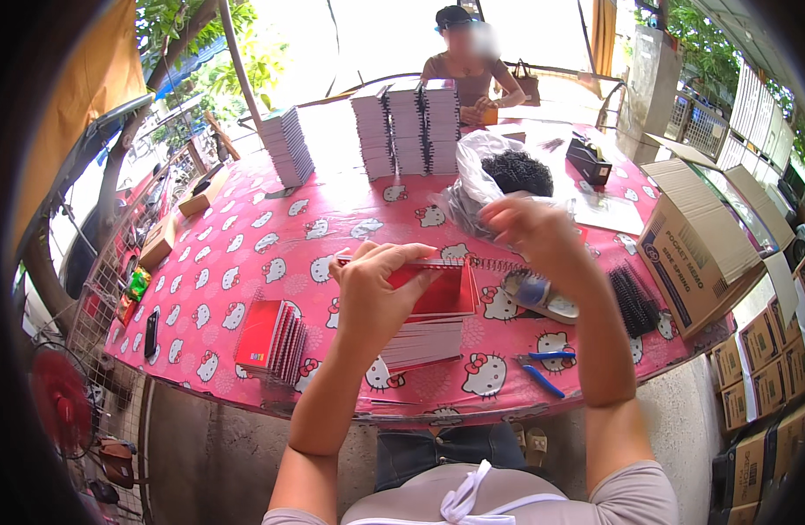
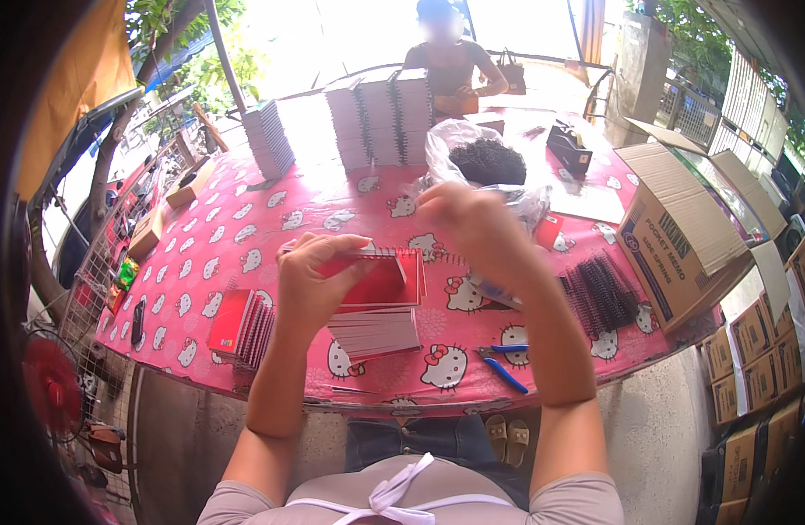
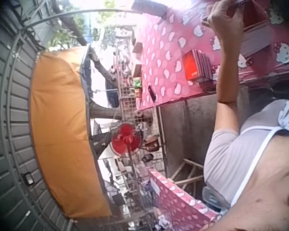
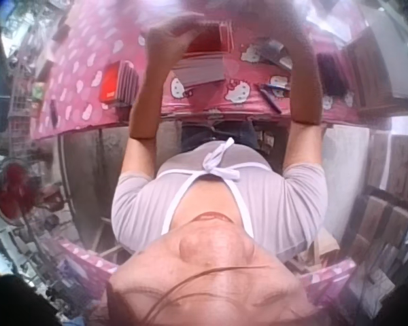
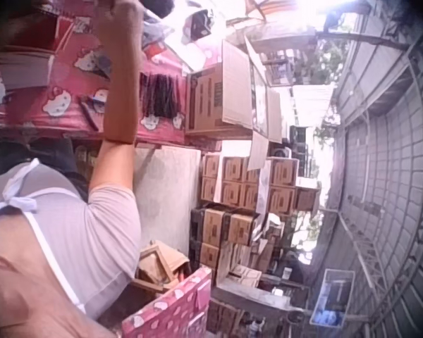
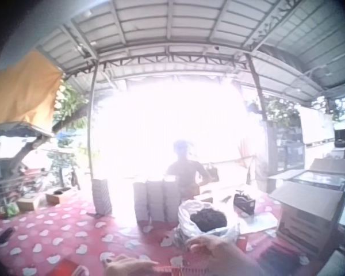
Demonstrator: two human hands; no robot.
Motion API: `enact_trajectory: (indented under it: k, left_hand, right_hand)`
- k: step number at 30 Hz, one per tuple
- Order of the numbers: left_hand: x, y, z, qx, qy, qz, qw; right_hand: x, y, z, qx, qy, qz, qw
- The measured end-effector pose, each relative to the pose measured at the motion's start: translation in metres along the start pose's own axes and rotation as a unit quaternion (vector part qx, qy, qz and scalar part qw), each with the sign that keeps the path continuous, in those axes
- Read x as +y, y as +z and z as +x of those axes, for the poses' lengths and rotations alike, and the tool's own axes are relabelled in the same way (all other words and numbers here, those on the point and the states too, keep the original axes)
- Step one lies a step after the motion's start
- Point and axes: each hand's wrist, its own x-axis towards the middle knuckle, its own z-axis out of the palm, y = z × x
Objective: The person threads a metal spiral coil through the pre-punched holes of a red notebook, then uses a pair of pliers to bend and crimp the ends of the wire.
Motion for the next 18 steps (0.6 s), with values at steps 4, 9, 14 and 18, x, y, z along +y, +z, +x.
enact_trajectory:
  k: [4, 9, 14, 18]
  left_hand:
    - [0.0, 0.0, 0.008, 0.005, 0.032, -0.043, 0.999]
    - [-0.003, 0.014, 0.012, -0.01, 0.045, 0.012, 0.999]
    - [-0.002, 0.013, 0.011, -0.004, 0.007, -0.012, 1.0]
    - [-0.007, 0.013, 0.011, -0.026, -0.021, -0.026, 0.999]
  right_hand:
    - [0.099, -0.025, -0.049, -0.151, 0.289, -0.24, 0.915]
    - [0.159, 0.017, -0.127, -0.188, 0.276, -0.385, 0.86]
    - [0.144, -0.013, -0.054, 0.051, 0.054, -0.047, 0.996]
    - [0.093, -0.027, -0.001, -0.072, 0.056, 0.436, 0.895]
